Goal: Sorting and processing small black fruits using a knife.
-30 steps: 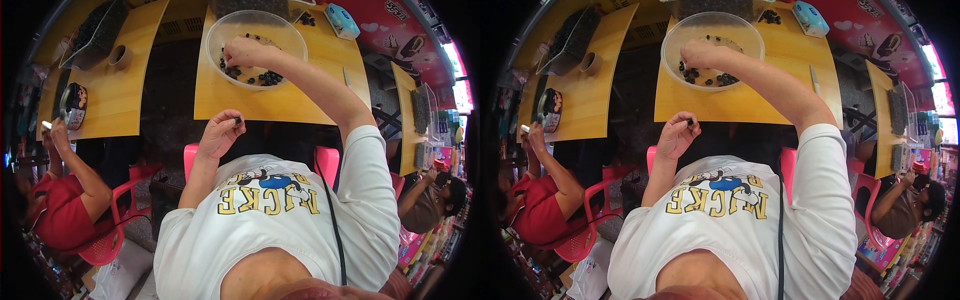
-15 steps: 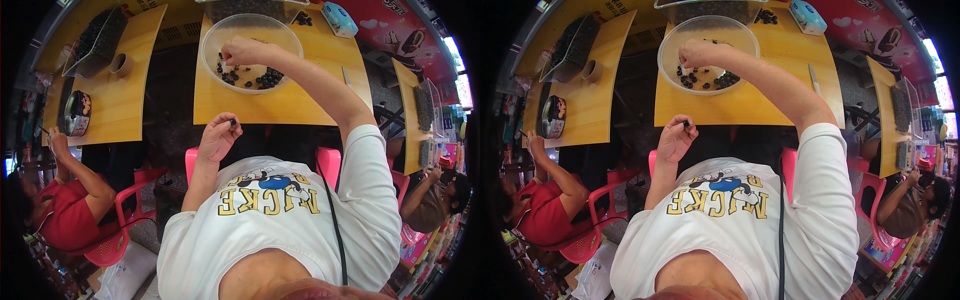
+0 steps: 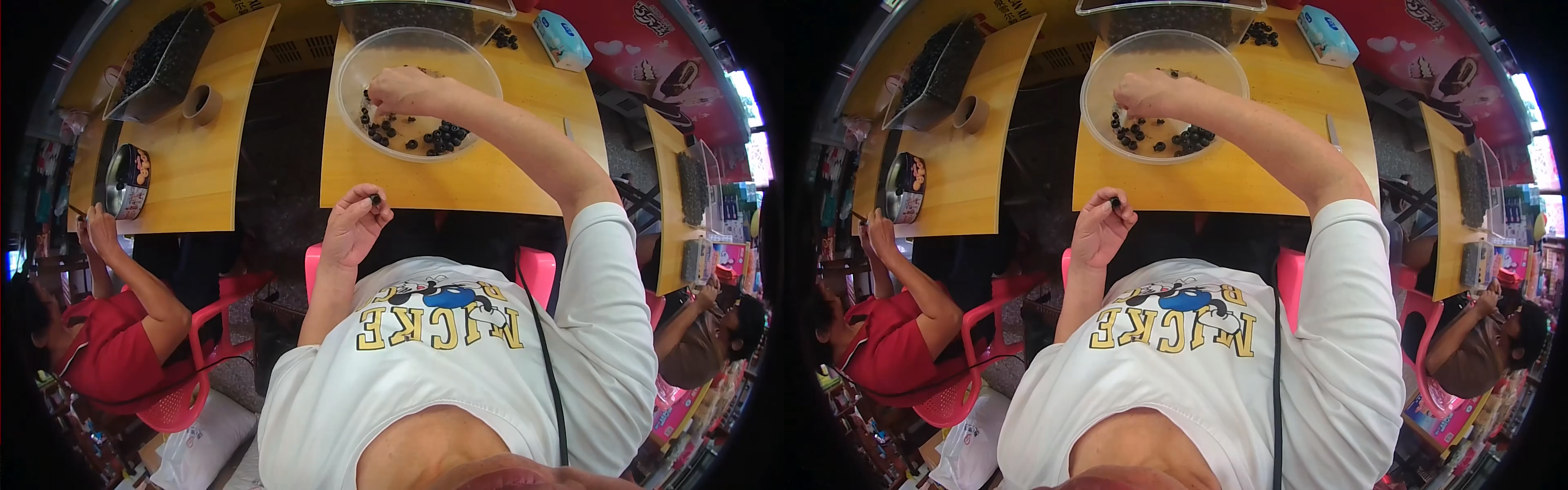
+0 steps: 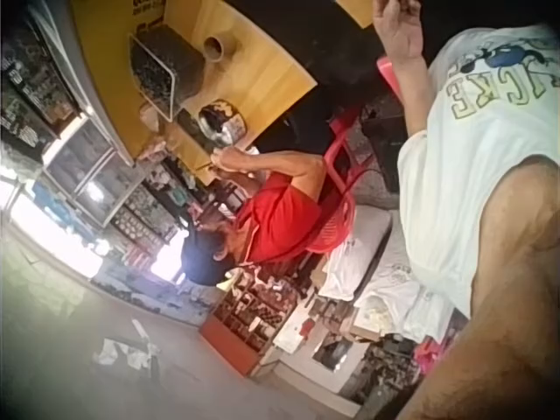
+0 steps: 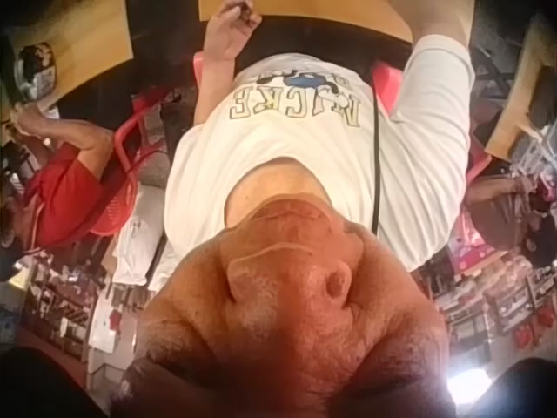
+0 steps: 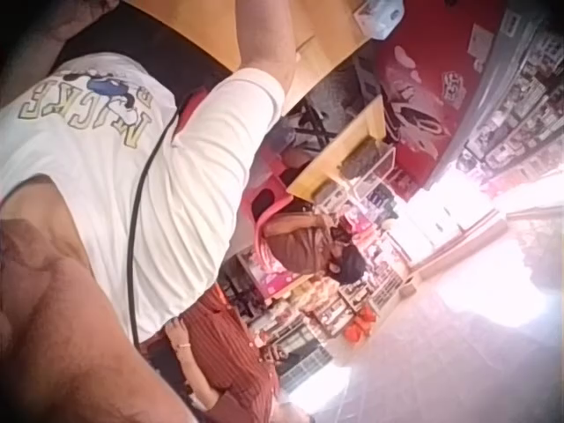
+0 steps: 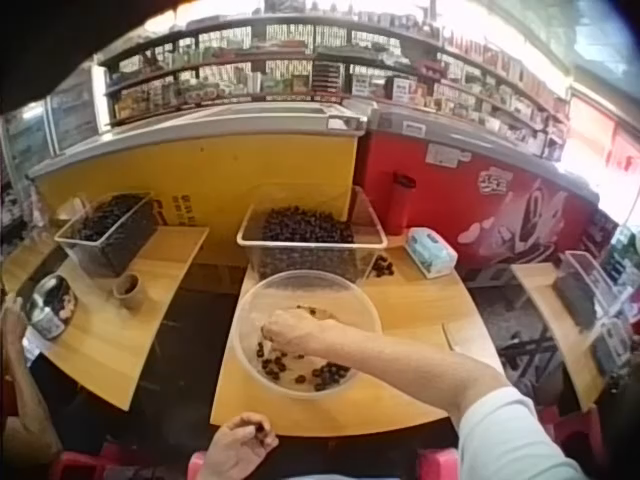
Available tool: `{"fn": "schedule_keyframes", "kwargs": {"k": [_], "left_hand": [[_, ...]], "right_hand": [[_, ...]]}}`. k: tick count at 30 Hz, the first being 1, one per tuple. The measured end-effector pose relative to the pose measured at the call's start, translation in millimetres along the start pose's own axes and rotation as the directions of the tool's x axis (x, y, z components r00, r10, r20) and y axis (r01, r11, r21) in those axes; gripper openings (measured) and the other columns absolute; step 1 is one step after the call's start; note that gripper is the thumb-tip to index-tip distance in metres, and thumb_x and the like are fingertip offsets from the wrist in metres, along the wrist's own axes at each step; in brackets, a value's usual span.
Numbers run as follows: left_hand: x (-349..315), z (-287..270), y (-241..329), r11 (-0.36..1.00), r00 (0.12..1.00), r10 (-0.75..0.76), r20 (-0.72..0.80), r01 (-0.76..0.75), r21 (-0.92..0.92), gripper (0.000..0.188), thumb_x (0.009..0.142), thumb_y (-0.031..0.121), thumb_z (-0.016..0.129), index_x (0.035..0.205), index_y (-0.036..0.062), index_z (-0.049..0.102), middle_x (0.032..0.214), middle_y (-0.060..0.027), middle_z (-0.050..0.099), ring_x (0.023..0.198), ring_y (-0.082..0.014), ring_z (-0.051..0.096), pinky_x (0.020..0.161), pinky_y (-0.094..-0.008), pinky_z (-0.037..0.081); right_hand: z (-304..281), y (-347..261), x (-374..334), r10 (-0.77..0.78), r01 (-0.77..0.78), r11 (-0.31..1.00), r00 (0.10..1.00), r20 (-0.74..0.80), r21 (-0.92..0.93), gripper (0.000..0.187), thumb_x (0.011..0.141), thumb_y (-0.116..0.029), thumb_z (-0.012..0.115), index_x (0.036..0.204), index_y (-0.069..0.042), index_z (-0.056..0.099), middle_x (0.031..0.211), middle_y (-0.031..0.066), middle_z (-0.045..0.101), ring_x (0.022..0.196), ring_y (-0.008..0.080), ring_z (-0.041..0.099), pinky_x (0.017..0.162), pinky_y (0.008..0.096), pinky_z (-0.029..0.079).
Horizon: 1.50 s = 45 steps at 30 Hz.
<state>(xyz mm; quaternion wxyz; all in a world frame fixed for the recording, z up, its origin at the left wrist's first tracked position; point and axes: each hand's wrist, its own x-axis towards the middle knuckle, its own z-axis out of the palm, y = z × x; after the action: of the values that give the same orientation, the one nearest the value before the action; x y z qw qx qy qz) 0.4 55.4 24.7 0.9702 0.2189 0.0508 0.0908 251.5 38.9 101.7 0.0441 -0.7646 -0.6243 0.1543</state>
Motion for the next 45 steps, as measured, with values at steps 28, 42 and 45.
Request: {"fn": "schedule_keyframes", "kwargs": {"k": [28, 42, 45], "left_hand": [[36.1, 70.2, 4.6, 0.993, 0.985, 0.108, -0.138, -0.114, -0.037, 0.018, 0.086, 0.001, 0.056, 0.104, -0.0006, 0.058, 0.092, -0.0111, 0.064, 0.080, -0.0174, 0.064, 0.077, -0.0295, 0.053], [30.0, 61.4, 2.6, 0.976, 0.995, 0.047, -0.086, -0.064, -0.207, 0.019, 0.086, 0.003, 0.056, 0.105, 0.0026, 0.058, 0.095, -0.0113, 0.063, 0.081, -0.0164, 0.062, 0.076, -0.0291, 0.052], [29.5, 60.8, 1.0, 0.973, 0.995, 0.030, -0.100, -0.052, -0.226, 0.018, 0.087, 0.004, 0.055, 0.105, 0.0032, 0.058, 0.096, -0.0110, 0.063, 0.079, -0.0156, 0.061, 0.075, -0.0285, 0.052]], "right_hand": [[-18.0, -54.2, -134.9, 0.005, 0.341, 0.796, 0.822, -0.569, 0.500, 0.012, 0.073, -0.006, 0.069, 0.085, -0.004, 0.066, 0.080, 0.0053, 0.064, 0.071, 0.0161, 0.062, 0.059, 0.0247, 0.050], [-27.8, -48.7, -137.1, 0.085, 0.232, 0.795, 0.872, -0.482, 0.560, 0.022, 0.076, -0.007, 0.068, 0.098, -0.006, 0.067, 0.077, 0.0027, 0.060, 0.067, 0.0086, 0.056, 0.057, 0.0217, 0.045], [-27.9, -41.3, -133.8, 0.120, 0.252, 0.773, 0.843, -0.525, 0.582, 0.020, 0.075, -0.006, 0.069, 0.095, -0.005, 0.067, 0.078, 0.0040, 0.060, 0.067, 0.0091, 0.056, 0.057, 0.0208, 0.044]]}}
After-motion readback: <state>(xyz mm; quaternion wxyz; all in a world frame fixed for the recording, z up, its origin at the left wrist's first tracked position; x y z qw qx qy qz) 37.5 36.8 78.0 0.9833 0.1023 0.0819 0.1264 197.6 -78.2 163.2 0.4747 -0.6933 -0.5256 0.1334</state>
